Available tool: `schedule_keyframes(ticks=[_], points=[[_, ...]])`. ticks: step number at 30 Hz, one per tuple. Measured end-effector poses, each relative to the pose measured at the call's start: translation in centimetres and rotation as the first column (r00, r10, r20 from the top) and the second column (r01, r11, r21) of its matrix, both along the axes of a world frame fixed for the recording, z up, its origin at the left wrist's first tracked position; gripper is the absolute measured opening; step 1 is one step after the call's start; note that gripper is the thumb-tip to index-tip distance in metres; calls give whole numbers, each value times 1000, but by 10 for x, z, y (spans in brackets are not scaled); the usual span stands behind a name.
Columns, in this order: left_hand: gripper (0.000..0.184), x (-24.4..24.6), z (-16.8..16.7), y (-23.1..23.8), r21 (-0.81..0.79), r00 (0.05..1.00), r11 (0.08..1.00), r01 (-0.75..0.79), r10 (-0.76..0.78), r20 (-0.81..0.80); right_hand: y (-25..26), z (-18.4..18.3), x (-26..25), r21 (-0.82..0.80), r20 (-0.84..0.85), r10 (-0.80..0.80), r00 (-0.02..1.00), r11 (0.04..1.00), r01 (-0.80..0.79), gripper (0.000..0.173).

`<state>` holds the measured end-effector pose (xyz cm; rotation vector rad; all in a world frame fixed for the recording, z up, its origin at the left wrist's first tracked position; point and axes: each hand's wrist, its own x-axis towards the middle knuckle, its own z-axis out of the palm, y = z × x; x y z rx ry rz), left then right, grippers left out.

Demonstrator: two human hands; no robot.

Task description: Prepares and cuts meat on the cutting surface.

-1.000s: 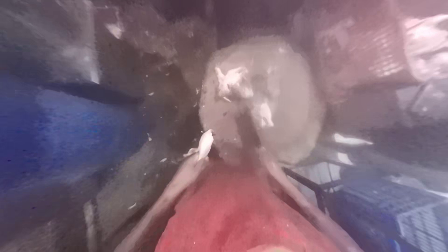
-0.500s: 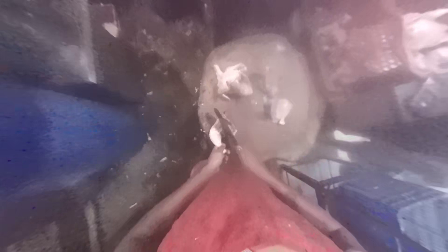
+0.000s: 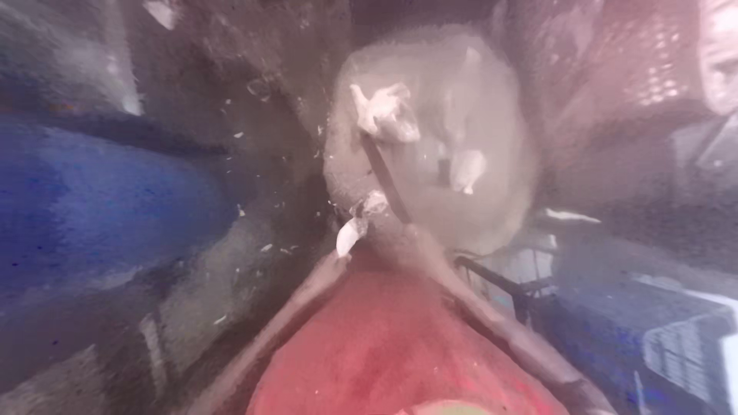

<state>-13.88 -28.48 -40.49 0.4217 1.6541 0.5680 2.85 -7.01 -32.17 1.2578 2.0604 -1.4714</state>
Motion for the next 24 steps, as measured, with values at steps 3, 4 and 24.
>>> schedule_keyframes(ticks=[3, 4, 24], points=[[41, 0, 4, 3, -1, 1000, 1000, -30, 30, 10, -18, -9, -22, 25, -181, -14, 983, 1000, 19, 48], [40, 0, 7, 3, -1, 999, 999, -33, 33, 13, -18, -24, -24, 19, -135, 37, 990, 999, -35, 51], [31, -26, 20, -15, 22, 977, 978, -210, 208, 47, -9, -27, 46, 71, 135, -34, 990, 997, 24, 55]])
